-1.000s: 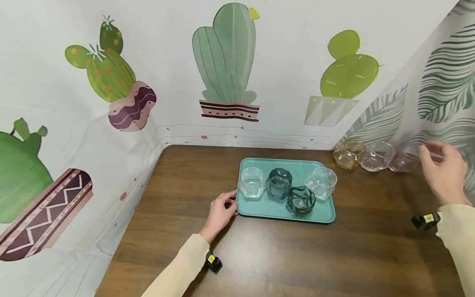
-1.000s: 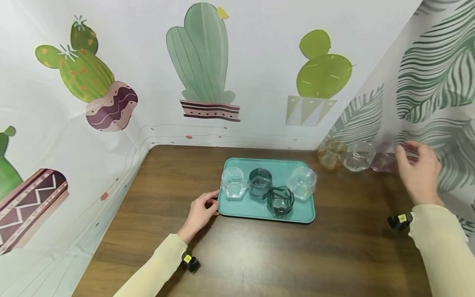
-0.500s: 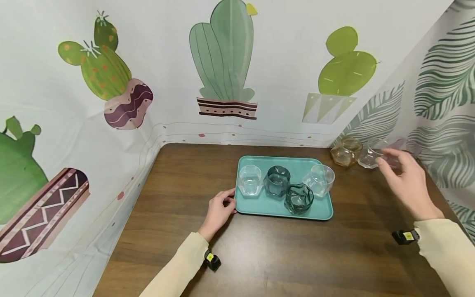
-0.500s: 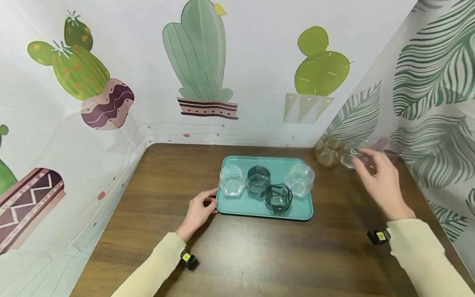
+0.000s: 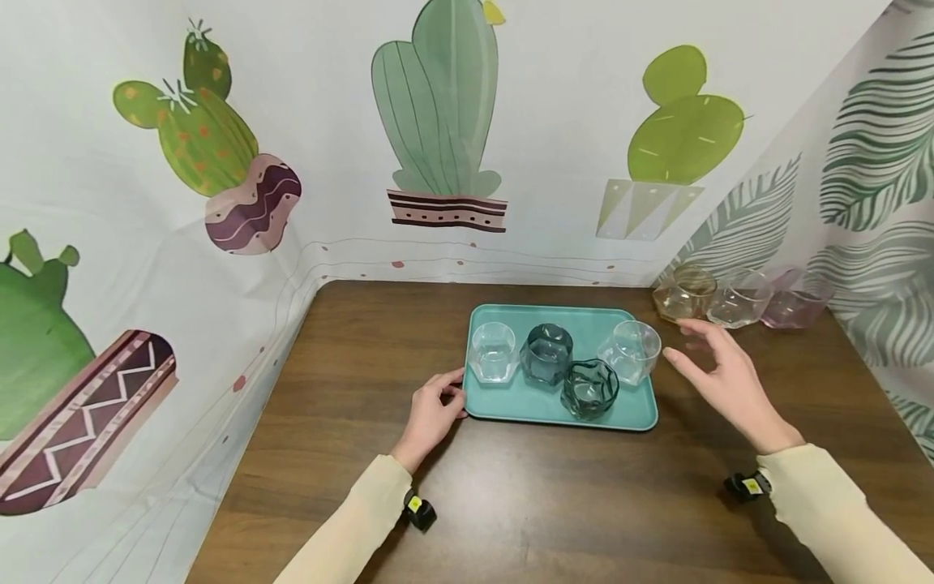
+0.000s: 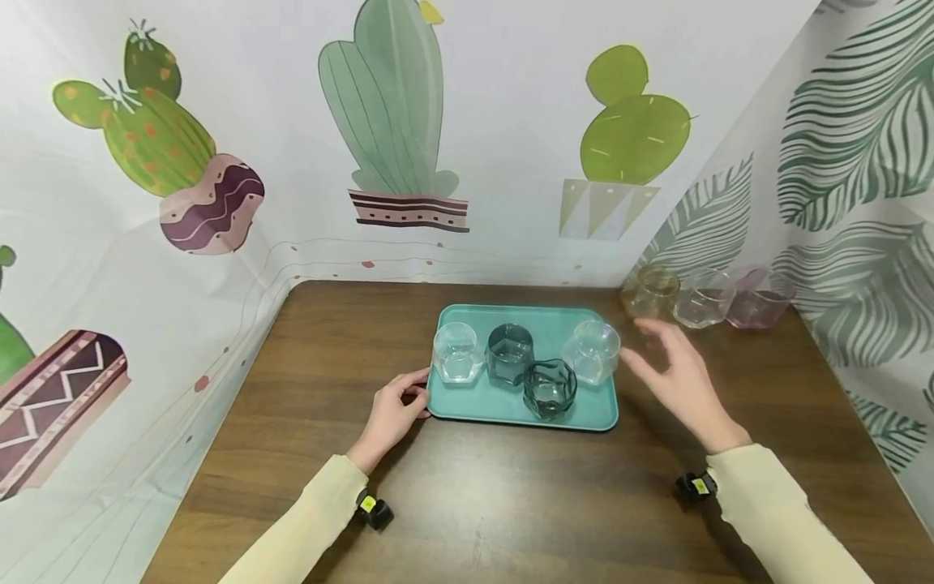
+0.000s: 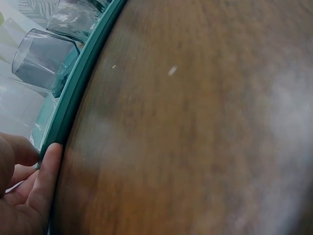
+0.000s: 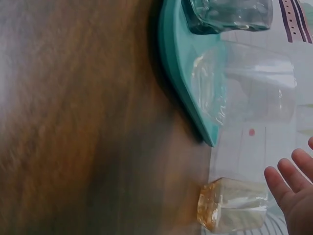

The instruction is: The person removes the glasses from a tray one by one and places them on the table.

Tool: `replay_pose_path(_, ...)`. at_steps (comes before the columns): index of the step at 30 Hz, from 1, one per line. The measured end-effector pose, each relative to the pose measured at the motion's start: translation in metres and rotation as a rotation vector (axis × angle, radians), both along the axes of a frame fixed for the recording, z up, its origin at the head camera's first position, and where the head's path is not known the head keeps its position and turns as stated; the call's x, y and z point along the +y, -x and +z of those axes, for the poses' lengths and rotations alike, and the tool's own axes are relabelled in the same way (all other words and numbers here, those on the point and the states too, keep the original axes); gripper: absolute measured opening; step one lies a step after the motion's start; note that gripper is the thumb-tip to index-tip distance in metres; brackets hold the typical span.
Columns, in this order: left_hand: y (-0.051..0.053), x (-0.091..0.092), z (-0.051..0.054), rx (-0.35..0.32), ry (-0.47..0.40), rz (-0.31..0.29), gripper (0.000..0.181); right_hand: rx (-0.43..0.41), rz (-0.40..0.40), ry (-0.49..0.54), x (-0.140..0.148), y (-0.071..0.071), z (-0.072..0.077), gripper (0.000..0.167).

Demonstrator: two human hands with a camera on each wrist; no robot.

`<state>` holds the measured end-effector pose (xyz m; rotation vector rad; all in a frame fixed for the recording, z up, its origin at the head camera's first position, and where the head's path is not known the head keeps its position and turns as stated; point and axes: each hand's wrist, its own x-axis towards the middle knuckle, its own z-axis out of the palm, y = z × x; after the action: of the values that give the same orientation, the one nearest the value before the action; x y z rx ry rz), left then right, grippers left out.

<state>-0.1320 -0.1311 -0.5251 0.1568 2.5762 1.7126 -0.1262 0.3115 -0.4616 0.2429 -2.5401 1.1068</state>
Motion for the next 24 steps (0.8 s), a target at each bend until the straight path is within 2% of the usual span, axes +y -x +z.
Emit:
replay_pose_path(15, -0.001, 0.001, 0.0, -0.021, 0.007, 0.017, 0.046, -0.093, 0.109, 0.05, -0.018, 0.002, -0.024, 0.072)
replay_pose_path(24, -0.001, 0.002, 0.0, -0.017, 0.006, 0.015, 0.046, -0.166, 0.123, 0.069, -0.024, 0.009, -0.033, 0.081)
